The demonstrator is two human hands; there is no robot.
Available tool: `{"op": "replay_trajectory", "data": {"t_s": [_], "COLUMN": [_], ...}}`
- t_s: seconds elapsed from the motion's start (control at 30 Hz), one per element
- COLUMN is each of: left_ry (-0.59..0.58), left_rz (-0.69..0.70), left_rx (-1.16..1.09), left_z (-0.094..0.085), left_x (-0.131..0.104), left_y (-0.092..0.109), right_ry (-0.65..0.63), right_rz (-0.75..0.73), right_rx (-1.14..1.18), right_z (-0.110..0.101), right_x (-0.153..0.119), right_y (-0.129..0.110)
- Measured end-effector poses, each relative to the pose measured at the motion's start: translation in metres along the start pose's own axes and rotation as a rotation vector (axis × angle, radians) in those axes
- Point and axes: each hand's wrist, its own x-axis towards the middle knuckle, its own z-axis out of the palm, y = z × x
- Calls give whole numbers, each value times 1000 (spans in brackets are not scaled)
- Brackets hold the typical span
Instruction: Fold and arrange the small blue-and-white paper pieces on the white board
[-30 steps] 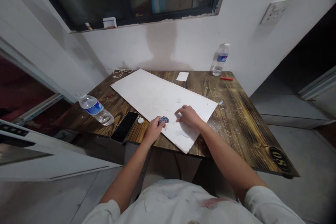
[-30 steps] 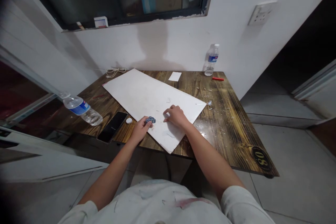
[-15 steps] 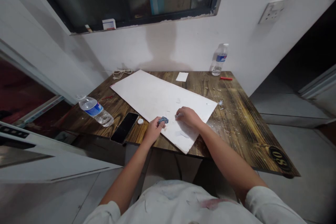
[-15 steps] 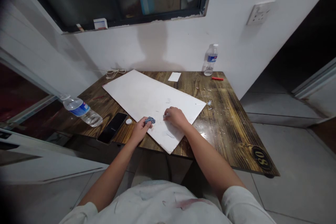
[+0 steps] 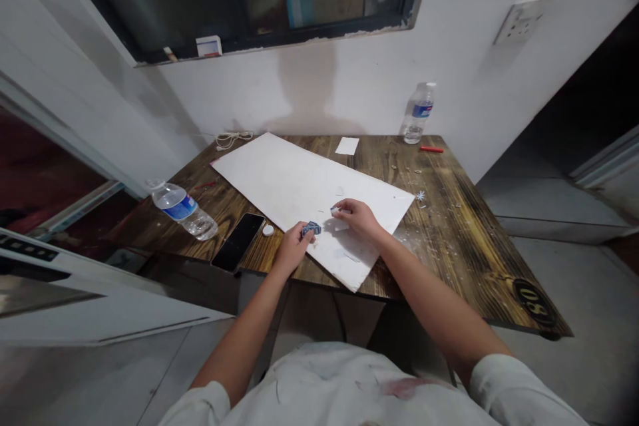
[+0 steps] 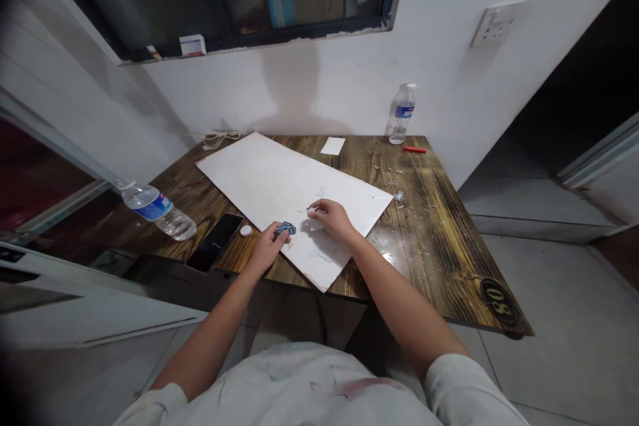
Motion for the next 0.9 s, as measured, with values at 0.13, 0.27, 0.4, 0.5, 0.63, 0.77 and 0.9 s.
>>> {"op": "replay_trajectory", "data": {"t_s": [0.13, 0.27, 0.4, 0.5, 0.63, 0.77, 0.9], "left_ry": [0, 4, 4, -6, -9, -3, 7], "left_rz": [3, -8, -15, -16, -8, -9, -25], "left_rx": [-6, -26, -37, -33, -17, -20, -19], "left_z": [0, 1, 1, 1, 1, 1, 1], "left_x": [0, 0, 0, 0, 0, 0, 0], "left_y": [-2, -2, 0, 1, 0, -3, -1], "right_ry": [-16, 40, 64, 28, -9, 38, 52], "right_rz": [200, 281, 364, 390, 347, 264, 170], "right_rx": [405, 656, 810, 837, 740, 626, 635], "right_z": [0, -3, -6, -7, -6, -6, -7], "right_x": [1, 3, 6, 6, 5, 6, 7], "right_y": [-1, -2, -2, -2, 0, 1, -2]}}
